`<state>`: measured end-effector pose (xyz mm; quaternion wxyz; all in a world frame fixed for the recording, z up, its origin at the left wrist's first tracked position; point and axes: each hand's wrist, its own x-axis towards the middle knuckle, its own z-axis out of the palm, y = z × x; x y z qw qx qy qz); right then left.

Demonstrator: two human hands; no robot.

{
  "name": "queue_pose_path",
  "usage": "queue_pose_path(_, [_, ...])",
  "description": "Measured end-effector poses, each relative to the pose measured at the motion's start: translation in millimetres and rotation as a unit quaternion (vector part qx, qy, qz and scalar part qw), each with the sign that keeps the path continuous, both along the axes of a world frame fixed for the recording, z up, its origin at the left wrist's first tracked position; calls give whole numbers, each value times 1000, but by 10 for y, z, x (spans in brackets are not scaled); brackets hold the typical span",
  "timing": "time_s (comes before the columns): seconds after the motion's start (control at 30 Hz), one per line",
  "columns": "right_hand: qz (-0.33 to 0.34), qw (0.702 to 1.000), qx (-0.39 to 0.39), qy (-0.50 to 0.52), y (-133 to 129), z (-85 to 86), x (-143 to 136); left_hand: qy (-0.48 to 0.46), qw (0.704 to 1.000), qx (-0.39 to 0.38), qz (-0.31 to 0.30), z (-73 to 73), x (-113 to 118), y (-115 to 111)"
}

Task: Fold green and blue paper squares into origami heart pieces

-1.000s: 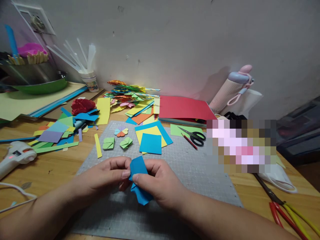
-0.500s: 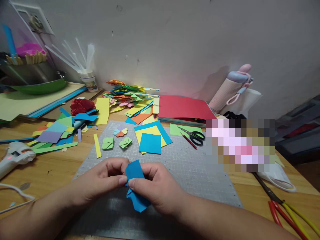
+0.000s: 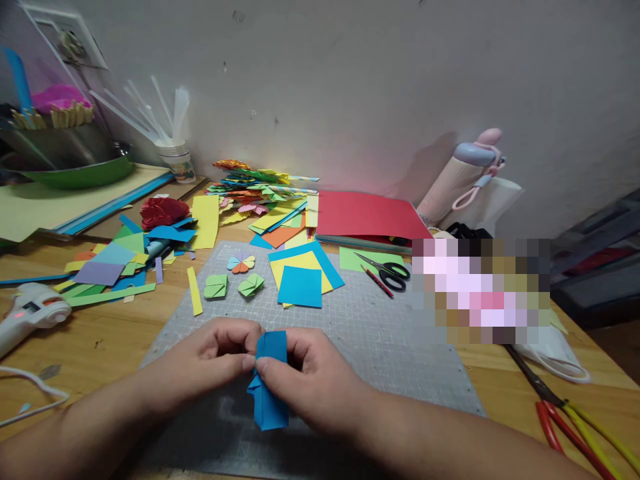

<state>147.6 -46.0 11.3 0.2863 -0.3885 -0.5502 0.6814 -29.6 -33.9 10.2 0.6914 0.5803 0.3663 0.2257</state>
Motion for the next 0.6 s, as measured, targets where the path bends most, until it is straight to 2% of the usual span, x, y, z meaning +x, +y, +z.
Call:
queue_pose_path(0.1, [-9,1000,1,2,6,1,-1,0,1000,-4,8,13,2,3])
queue_pose_path(0.23, [-22,1000,3,-1,14,-28,9,15,999,32,26,35,17,14])
queue_pose_path(0.4, [-21,1000,10,-19,16,-39,11,25,999,43,13,49,27,14])
queue_pose_path(0.6, [-9,999,32,-32,9,-12,-1,43,996,68,26,34,17,3])
